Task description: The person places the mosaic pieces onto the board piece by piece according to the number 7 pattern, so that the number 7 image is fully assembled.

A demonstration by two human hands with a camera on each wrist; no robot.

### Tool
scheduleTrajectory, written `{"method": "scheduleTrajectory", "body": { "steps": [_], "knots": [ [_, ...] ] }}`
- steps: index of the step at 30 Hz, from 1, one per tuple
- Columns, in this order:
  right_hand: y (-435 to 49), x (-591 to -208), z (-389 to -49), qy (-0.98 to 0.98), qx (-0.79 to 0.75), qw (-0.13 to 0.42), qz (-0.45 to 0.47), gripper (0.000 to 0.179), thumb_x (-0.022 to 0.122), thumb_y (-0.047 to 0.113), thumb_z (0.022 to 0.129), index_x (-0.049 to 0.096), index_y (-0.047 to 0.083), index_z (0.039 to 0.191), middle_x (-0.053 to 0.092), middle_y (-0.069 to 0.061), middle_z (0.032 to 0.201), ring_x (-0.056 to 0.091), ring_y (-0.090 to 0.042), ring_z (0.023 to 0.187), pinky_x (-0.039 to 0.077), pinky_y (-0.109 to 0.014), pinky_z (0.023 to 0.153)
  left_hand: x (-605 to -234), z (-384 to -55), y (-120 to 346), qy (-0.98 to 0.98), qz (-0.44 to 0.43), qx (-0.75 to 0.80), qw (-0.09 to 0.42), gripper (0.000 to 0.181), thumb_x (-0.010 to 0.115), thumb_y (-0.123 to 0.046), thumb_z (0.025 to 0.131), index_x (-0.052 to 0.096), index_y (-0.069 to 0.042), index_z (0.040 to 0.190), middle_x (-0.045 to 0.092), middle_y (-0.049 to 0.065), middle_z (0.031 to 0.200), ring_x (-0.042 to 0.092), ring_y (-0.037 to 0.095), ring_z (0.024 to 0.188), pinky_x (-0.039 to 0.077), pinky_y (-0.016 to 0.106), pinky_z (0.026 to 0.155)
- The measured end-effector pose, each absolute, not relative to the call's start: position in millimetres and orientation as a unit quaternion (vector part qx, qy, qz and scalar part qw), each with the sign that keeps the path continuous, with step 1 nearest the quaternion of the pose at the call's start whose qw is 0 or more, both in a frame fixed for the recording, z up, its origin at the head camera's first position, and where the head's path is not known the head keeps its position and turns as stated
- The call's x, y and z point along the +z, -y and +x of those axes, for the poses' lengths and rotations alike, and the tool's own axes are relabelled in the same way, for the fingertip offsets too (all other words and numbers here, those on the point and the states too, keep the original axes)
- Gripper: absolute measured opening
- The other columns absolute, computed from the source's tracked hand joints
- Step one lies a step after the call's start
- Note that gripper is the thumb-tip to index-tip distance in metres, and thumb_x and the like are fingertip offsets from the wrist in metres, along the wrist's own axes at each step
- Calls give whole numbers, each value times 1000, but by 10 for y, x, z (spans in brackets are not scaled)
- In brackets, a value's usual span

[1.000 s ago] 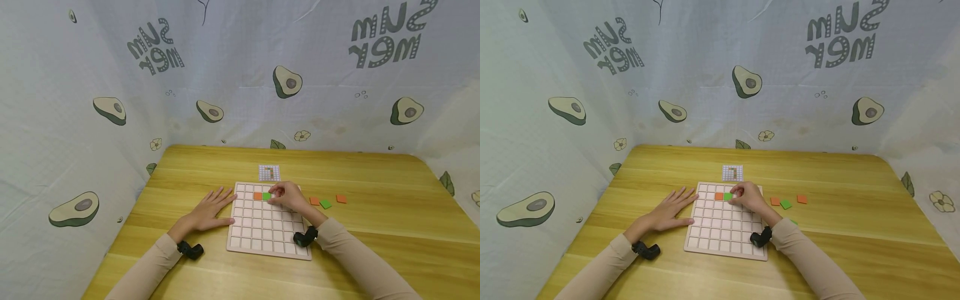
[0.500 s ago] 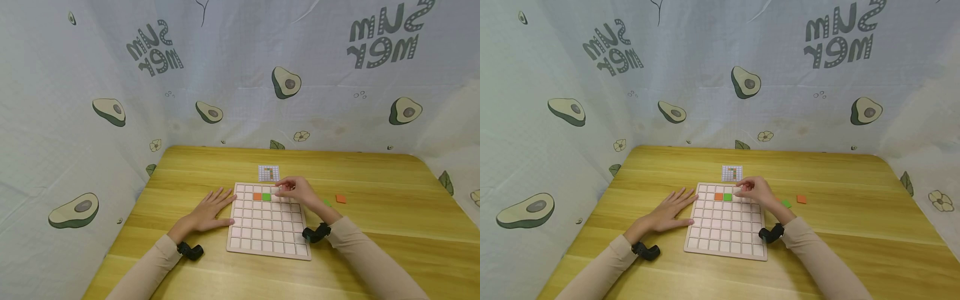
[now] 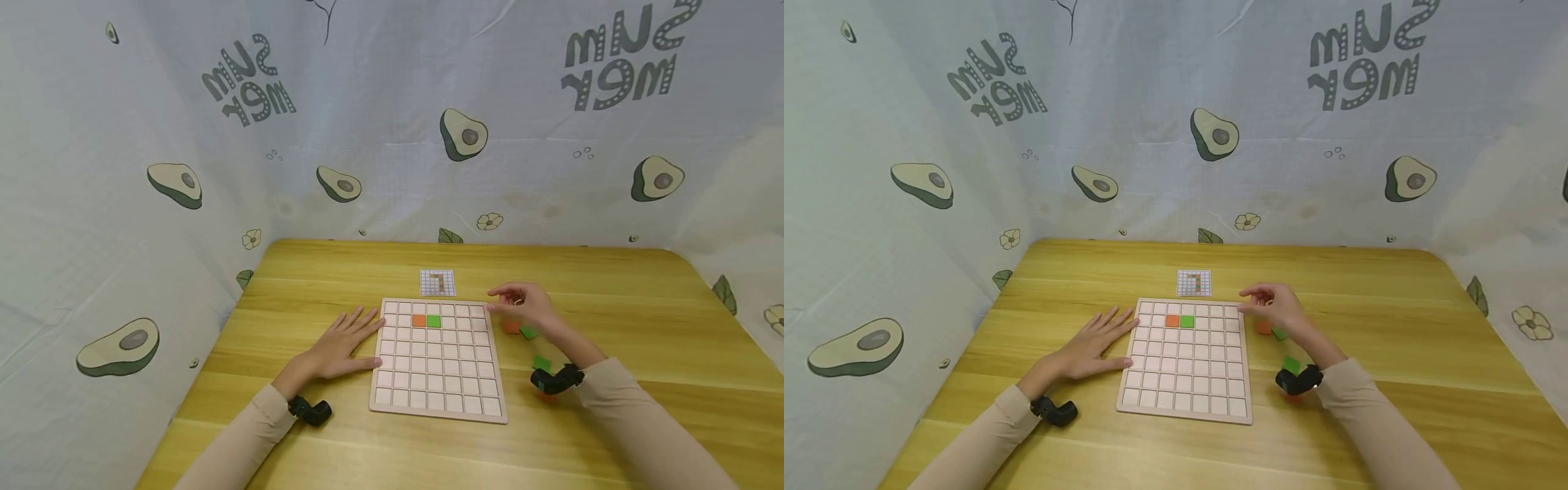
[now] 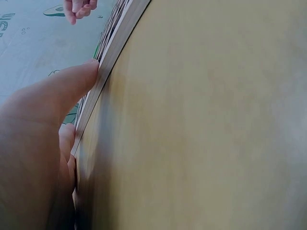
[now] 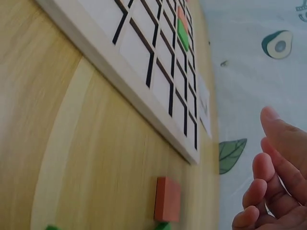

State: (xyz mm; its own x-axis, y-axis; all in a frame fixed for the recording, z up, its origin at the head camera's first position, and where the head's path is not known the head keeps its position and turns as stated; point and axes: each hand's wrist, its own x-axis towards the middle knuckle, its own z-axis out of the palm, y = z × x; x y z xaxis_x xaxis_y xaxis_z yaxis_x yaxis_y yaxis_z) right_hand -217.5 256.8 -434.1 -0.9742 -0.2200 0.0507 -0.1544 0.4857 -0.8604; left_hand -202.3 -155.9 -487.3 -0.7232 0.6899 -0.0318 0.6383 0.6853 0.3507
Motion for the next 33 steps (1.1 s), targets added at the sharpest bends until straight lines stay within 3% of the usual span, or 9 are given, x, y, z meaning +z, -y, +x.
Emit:
{"method": "scheduleTrajectory", "body": {
  "steps": [4, 11, 17, 21, 33],
  "knots": [
    [-2749, -4331, -2131, -865, -489, 27, -109, 40, 77, 14, 89, 65, -12, 118, 58, -11, 82, 52, -21, 70, 43, -28, 55, -4870, -2019, 1556, -915, 363, 159, 80, 81, 44, -65, 97, 14, -25, 162, 6, 1, 167, 1, 30, 152, -1, 52, 120],
    [-3047, -4366, -2057, -874, -479, 18, -79, 43, 76, 19, 91, 65, -11, 119, 57, -8, 83, 49, -15, 67, 39, -26, 47, -4869, -2018, 1556, -916, 361, 156, 84, 82, 43, -66, 97, 14, -26, 162, 6, 1, 167, 0, 30, 152, -1, 51, 120],
    [-3242, -4430, -2006, -888, -455, -2, -60, 43, 75, 20, 92, 65, -13, 118, 58, -6, 85, 49, -13, 71, 43, -25, 53, -4871, -2019, 1552, -915, 361, 159, 84, 82, 43, -65, 97, 14, -25, 162, 6, 1, 167, 1, 30, 152, -1, 52, 120],
    [-3356, -4480, -1979, -891, -451, 0, -46, 44, 74, 21, 93, 64, -13, 120, 58, -6, 86, 47, -13, 71, 43, -26, 51, -4868, -2016, 1556, -915, 361, 158, 83, 82, 43, -66, 97, 14, -25, 162, 6, 1, 167, 1, 30, 152, 0, 52, 120],
    [-3604, -4601, -1938, -906, -421, 10, -42, 48, 73, 26, 93, 64, -9, 124, 63, -3, 91, 50, -10, 74, 43, -21, 63, -4844, -2010, 1550, -915, 361, 155, 87, 81, 44, -65, 98, 13, -26, 162, 5, 2, 167, 0, 30, 152, 0, 54, 119]
  ]
}}
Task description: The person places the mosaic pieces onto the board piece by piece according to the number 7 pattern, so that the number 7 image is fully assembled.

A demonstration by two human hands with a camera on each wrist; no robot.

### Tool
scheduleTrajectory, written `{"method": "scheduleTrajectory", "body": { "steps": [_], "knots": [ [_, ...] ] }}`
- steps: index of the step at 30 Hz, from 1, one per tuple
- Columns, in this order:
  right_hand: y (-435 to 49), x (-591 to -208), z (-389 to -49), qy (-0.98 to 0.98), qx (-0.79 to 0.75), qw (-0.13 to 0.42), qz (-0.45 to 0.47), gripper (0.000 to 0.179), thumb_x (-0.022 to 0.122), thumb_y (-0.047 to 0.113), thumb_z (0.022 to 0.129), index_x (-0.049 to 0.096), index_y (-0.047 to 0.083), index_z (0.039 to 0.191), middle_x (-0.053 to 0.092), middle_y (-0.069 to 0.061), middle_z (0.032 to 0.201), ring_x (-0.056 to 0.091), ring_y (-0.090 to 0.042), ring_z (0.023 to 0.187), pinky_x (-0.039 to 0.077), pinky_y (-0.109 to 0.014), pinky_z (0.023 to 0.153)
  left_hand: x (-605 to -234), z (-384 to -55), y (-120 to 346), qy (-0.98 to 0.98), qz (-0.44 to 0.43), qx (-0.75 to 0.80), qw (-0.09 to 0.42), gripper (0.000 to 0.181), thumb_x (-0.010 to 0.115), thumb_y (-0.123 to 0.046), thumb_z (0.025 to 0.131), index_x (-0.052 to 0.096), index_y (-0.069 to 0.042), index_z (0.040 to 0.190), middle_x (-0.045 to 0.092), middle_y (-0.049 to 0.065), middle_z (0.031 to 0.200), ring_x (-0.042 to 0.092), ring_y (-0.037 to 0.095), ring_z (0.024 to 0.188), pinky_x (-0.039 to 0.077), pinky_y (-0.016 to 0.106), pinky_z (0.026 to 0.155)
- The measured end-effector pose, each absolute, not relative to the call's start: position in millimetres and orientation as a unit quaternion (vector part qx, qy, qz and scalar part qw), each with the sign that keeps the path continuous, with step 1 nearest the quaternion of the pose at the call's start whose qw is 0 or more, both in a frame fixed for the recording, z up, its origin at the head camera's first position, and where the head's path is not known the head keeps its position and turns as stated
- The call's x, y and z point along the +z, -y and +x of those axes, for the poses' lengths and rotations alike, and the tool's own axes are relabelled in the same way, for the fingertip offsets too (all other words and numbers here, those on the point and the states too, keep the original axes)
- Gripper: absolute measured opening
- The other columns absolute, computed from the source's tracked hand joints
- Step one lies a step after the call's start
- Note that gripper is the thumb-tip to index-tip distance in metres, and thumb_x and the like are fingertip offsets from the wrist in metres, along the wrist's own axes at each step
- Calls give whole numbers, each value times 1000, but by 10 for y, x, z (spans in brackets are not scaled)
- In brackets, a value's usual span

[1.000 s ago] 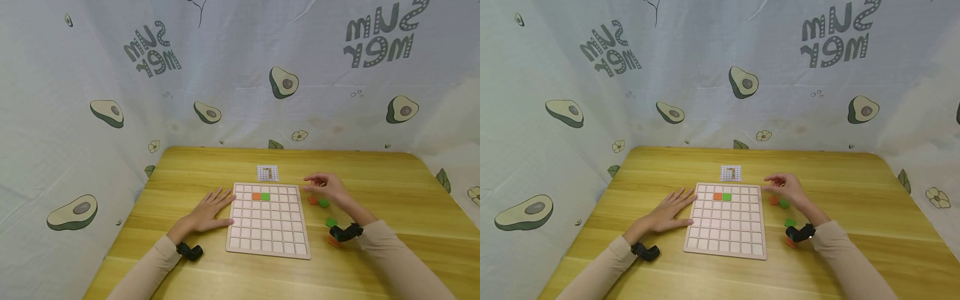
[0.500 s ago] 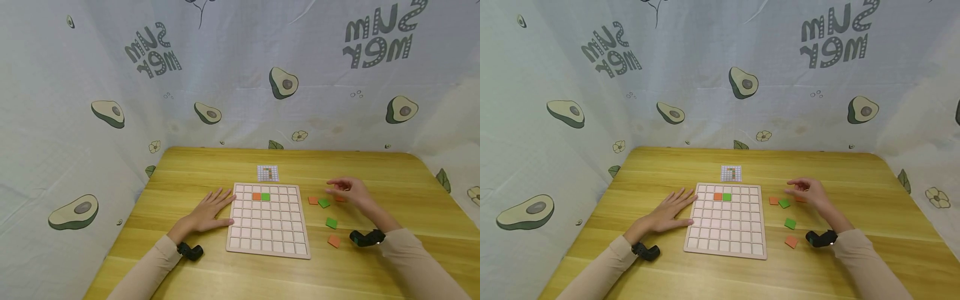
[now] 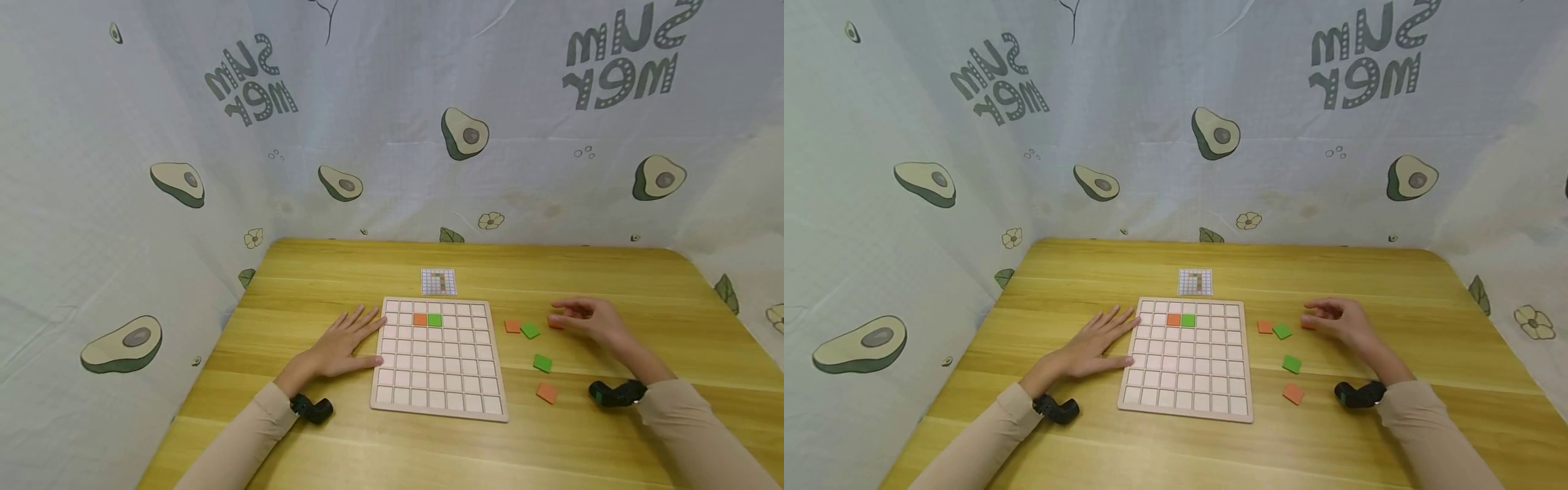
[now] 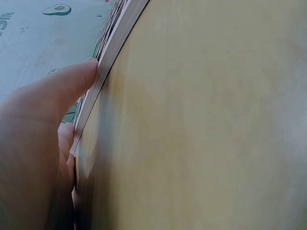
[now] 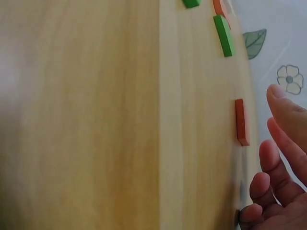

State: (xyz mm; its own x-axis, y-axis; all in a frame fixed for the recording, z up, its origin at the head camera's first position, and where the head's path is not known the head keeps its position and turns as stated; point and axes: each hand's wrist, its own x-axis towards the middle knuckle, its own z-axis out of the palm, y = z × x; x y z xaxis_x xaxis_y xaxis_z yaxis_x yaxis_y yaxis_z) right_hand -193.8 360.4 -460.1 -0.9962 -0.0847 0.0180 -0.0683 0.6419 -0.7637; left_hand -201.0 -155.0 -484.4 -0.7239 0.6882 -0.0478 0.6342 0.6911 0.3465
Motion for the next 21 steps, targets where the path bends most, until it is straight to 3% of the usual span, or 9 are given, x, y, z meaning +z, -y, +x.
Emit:
{"method": "scheduleTrajectory", "body": {
  "steps": [21],
  "knots": [
    [-3775, -4717, -1960, -907, -412, 48, -66, 45, 75, 22, 92, 65, -10, 122, 58, -5, 87, 43, -12, 70, 37, -26, 58, -4870, -2024, 1557, -915, 365, 151, 79, 81, 43, -65, 98, 14, -24, 162, 6, 3, 167, 2, 31, 152, 2, 54, 119]
  ]
}}
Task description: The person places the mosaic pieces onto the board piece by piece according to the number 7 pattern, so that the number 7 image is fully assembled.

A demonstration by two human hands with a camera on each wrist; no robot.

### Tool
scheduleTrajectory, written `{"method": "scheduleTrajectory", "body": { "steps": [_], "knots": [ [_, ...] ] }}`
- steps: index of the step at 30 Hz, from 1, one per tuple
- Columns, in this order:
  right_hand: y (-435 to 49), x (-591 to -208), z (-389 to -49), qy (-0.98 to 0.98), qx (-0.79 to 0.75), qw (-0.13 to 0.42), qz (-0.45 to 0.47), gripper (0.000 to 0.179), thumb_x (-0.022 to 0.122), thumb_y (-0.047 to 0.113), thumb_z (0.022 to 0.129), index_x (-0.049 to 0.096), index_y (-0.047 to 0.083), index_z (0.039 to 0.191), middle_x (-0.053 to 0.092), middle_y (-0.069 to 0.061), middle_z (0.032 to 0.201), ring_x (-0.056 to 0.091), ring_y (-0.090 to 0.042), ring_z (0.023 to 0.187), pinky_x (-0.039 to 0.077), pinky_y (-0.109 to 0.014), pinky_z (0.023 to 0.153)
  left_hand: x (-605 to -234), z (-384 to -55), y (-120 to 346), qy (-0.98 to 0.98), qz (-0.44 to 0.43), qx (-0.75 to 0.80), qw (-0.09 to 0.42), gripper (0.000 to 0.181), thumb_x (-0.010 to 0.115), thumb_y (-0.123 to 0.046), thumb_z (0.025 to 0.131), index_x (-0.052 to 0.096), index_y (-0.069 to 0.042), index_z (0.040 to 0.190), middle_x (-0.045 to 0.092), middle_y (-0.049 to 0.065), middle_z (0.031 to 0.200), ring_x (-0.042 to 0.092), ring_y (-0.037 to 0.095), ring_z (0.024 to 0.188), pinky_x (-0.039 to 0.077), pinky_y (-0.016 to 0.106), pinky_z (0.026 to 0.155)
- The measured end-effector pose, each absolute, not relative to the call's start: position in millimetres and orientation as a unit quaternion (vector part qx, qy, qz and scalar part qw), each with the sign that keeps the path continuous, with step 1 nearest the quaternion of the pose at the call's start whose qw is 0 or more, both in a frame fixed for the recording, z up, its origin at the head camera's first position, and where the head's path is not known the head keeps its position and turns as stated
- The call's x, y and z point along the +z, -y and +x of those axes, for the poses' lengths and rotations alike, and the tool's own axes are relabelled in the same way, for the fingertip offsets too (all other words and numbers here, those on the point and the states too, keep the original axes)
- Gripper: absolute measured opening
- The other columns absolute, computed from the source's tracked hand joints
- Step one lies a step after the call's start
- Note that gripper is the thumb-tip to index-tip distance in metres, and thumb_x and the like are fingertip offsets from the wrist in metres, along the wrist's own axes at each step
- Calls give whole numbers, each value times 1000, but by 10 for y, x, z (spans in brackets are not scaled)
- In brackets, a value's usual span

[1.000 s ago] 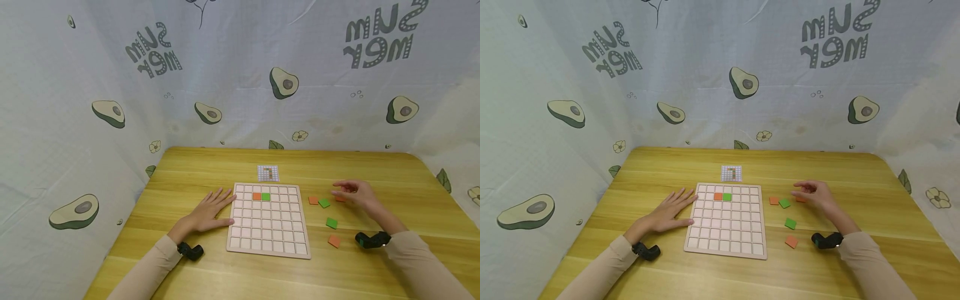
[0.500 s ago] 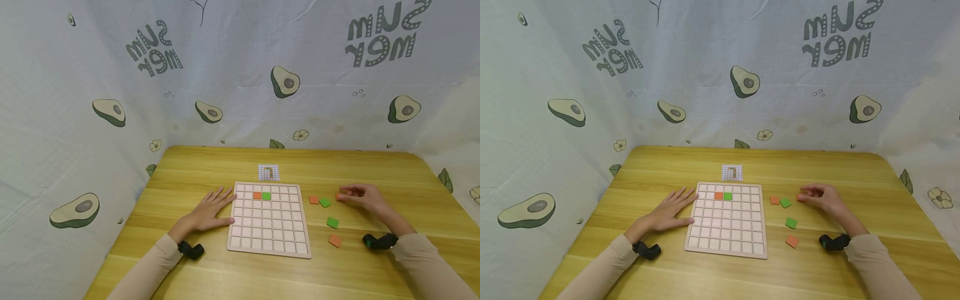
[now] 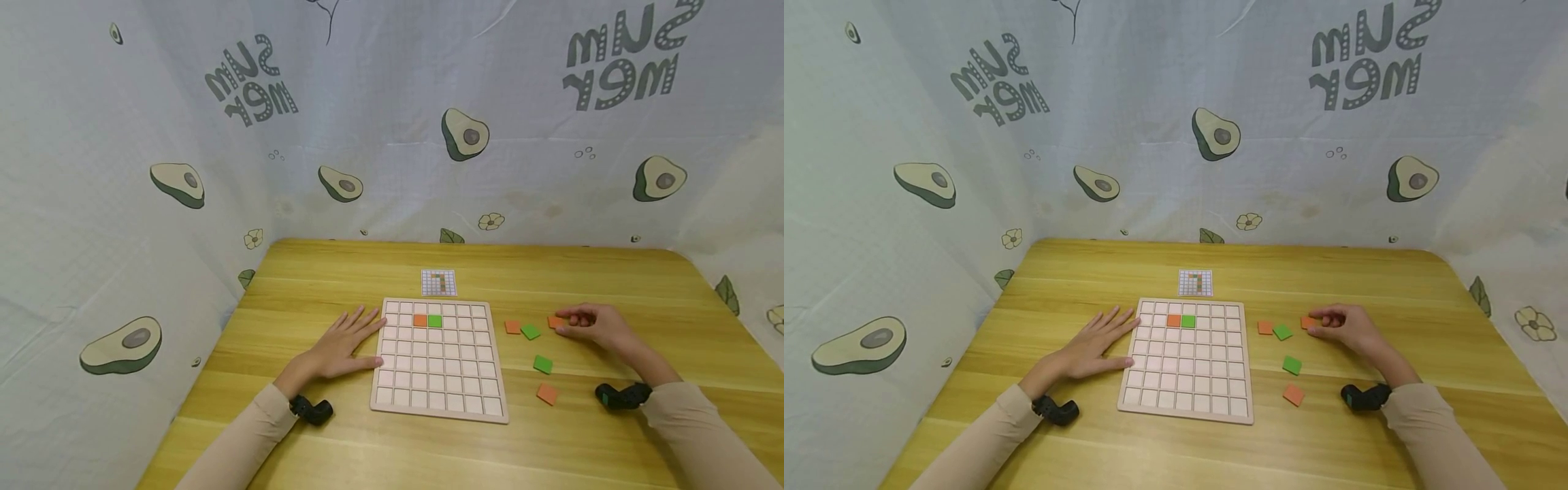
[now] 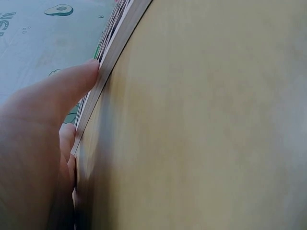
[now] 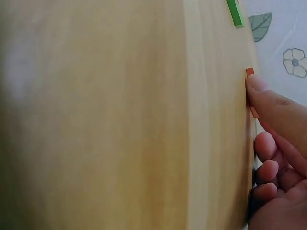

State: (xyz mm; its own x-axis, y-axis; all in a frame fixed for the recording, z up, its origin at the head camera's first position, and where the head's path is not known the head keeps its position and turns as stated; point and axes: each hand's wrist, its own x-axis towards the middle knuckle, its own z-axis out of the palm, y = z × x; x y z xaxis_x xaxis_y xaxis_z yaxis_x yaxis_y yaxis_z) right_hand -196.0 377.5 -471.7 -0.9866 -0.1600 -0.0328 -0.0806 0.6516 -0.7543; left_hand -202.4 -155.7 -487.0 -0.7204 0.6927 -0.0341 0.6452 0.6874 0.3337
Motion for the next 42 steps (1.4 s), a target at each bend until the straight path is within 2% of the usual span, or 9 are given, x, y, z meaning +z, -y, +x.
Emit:
{"method": "scheduleTrajectory", "body": {
  "steps": [9, 22, 31, 42],
  "knots": [
    [-3782, -4725, -1964, -912, -403, 47, -64, 43, 76, 22, 91, 68, -10, 118, 58, -6, 85, 44, -11, 69, 38, -25, 57, -4869, -2016, 1558, -916, 362, 150, 84, 82, 44, -64, 98, 13, -24, 162, 5, 2, 167, 0, 30, 152, 1, 53, 119],
    [-3789, -4755, -1954, -916, -393, 17, -80, 34, 76, 18, 91, 71, -9, 110, 59, -3, 81, 45, -10, 66, 38, -24, 55, -4880, -2019, 1558, -916, 364, 154, 77, 81, 42, -66, 98, 14, -26, 162, 6, 1, 167, 0, 29, 152, 1, 53, 119],
    [-3760, -4676, -1953, -917, -394, 18, -64, 41, 73, 24, 93, 68, -11, 114, 58, -8, 85, 45, -10, 70, 39, -24, 56, -4895, -2011, 1558, -915, 362, 159, 76, 81, 43, -66, 98, 15, -26, 162, 6, 1, 167, 1, 30, 152, 1, 53, 120],
    [-3581, -4449, -1993, -923, -371, -32, -93, 34, 74, 23, 92, 72, -6, 110, 57, -6, 80, 47, -13, 70, 39, -25, 54, -4888, -2024, 1555, -915, 362, 158, 78, 81, 43, -65, 98, 14, -26, 162, 7, 2, 167, 0, 29, 152, 1, 53, 120]
  ]
}}
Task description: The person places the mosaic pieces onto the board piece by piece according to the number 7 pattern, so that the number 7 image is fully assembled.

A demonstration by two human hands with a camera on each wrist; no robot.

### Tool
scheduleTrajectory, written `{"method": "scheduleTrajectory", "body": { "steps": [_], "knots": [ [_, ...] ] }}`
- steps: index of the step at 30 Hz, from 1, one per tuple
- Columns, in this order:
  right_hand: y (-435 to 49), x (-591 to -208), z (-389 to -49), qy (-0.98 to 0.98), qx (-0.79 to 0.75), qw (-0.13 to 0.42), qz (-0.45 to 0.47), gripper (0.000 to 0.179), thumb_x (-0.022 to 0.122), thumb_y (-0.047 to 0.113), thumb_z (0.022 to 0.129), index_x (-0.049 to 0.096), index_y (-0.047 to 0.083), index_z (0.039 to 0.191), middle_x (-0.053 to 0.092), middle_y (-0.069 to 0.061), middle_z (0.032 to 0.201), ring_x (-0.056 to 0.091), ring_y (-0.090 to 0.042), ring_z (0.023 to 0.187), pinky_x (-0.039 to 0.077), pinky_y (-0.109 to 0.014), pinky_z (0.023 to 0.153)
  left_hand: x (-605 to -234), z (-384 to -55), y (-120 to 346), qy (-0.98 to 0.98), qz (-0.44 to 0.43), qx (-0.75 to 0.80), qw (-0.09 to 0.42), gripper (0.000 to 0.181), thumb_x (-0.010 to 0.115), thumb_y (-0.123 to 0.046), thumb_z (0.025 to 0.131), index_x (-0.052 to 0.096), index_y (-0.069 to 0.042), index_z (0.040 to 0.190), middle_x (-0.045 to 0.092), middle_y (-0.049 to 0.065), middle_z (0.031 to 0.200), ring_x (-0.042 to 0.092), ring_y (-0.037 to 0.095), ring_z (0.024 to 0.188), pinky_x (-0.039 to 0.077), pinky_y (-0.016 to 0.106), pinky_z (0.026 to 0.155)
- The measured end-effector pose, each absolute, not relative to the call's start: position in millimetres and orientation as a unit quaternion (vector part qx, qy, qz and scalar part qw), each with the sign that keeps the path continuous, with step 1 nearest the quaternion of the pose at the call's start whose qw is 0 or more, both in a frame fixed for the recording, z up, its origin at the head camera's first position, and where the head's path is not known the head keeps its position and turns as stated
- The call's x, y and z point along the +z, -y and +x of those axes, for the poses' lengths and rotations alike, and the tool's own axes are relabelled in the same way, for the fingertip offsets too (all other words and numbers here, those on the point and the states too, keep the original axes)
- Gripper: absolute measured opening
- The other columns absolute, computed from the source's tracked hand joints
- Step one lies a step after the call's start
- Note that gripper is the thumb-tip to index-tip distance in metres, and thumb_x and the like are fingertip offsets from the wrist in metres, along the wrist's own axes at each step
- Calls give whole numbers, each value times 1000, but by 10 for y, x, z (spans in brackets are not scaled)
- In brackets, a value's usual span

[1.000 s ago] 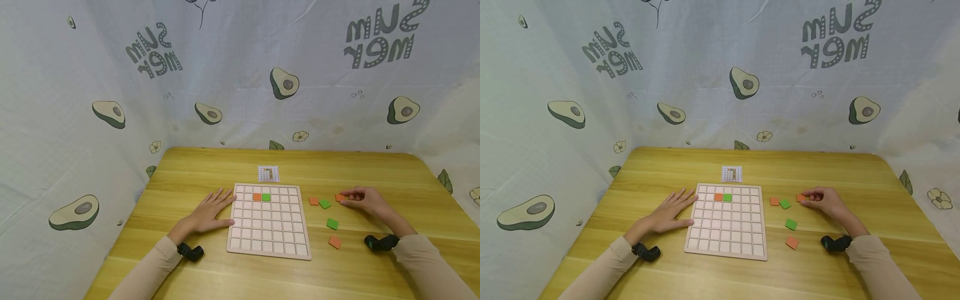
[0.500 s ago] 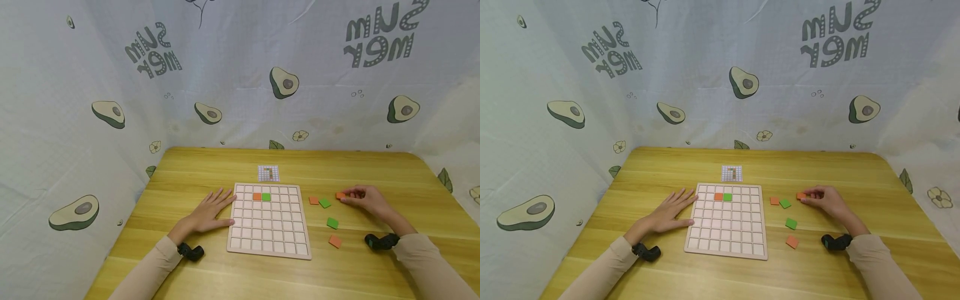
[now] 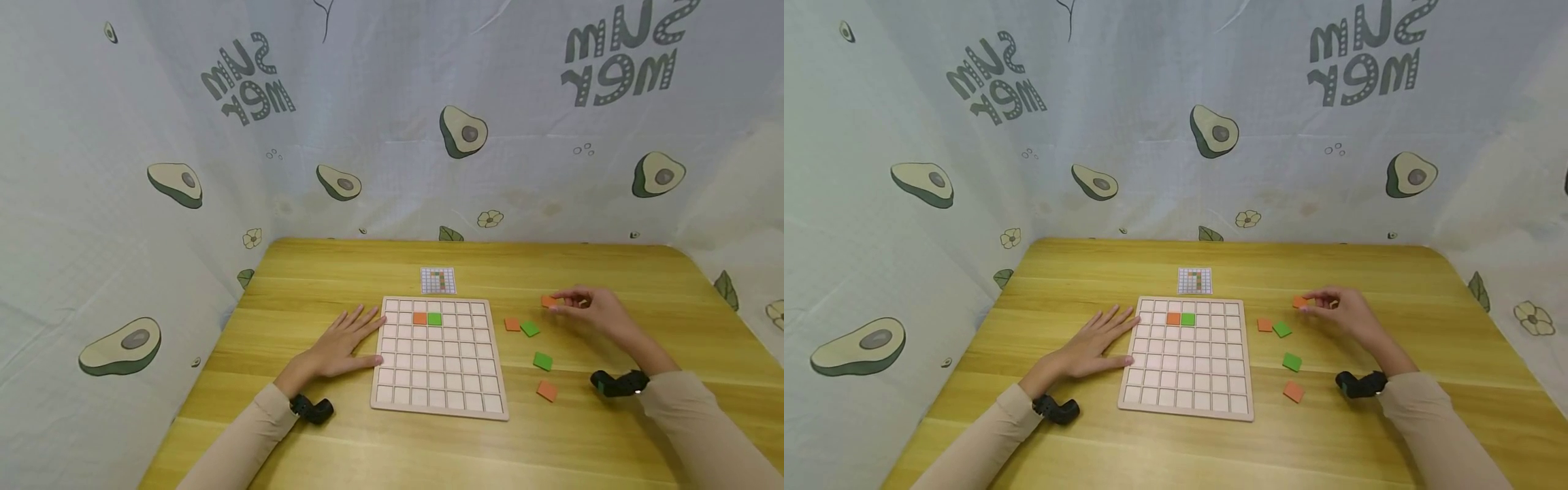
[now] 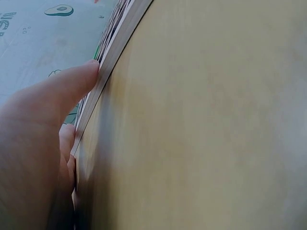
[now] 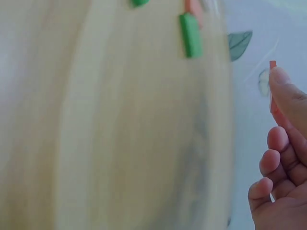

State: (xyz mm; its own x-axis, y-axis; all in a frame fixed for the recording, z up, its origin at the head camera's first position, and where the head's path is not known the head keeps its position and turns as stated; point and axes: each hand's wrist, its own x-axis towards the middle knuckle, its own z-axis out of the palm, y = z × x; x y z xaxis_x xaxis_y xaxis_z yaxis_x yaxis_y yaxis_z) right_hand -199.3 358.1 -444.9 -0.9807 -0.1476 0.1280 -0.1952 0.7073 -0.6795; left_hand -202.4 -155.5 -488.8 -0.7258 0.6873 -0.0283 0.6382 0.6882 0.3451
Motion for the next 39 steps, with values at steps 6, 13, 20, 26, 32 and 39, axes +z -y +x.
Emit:
{"method": "scheduleTrajectory", "body": {
  "steps": [6, 13, 20, 26, 32, 39],
  "knots": [
    [-3353, -4284, -2012, 925, 369, 21, 92, 39, 76, 27, 91, 71, -6, 112, 56, -7, 83, 47, -17, 74, 40, -24, 56, -4879, -2028, 1558, -915, 363, 156, 80, 81, 43, -66, 97, 14, -26, 162, 6, 1, 167, 0, 29, 152, 0, 53, 120],
    [-3088, -4178, -2017, 915, 389, 17, 100, 38, 76, 24, 91, 70, -7, 112, 54, -8, 81, 46, -18, 73, 38, -25, 55, -4875, -2039, 1555, -915, 364, 156, 77, 81, 44, -65, 97, 14, -26, 162, 6, 1, 167, 1, 30, 152, 2, 55, 119],
    [-2870, -4156, -2041, 903, 414, 10, 111, 35, 77, 22, 90, 71, -6, 110, 56, -9, 80, 48, -19, 73, 40, -25, 57, -4871, -2036, 1555, -916, 362, 153, 81, 81, 44, -64, 98, 13, -26, 162, 5, 1, 167, 0, 29, 152, 0, 53, 120],
    [-2663, -4196, -2071, 891, 438, 1, 116, 32, 79, 19, 88, 72, -6, 108, 55, -8, 78, 47, -17, 69, 39, -24, 53, -4873, -2034, 1559, -916, 363, 154, 79, 81, 44, -64, 98, 13, -26, 162, 5, 1, 167, 0, 29, 152, 1, 53, 120],
    [-2444, -4242, -2094, 885, 452, -9, 111, 33, 81, 16, 86, 72, -7, 108, 56, -7, 77, 49, -20, 71, 38, -24, 52, -4881, -2043, 1560, -915, 365, 153, 77, 81, 43, -65, 98, 13, -26, 162, 5, 1, 167, 0, 29, 152, 1, 53, 120],
    [-2208, -4338, -2130, 890, 445, -22, 99, 32, 82, 16, 84, 74, -5, 107, 57, -5, 77, 48, -20, 71, 38, -23, 50, -4882, -2028, 1557, -915, 364, 158, 76, 81, 43, -66, 97, 16, -26, 162, 7, 1, 167, 1, 30, 152, 1, 54, 120]
  ]
}}
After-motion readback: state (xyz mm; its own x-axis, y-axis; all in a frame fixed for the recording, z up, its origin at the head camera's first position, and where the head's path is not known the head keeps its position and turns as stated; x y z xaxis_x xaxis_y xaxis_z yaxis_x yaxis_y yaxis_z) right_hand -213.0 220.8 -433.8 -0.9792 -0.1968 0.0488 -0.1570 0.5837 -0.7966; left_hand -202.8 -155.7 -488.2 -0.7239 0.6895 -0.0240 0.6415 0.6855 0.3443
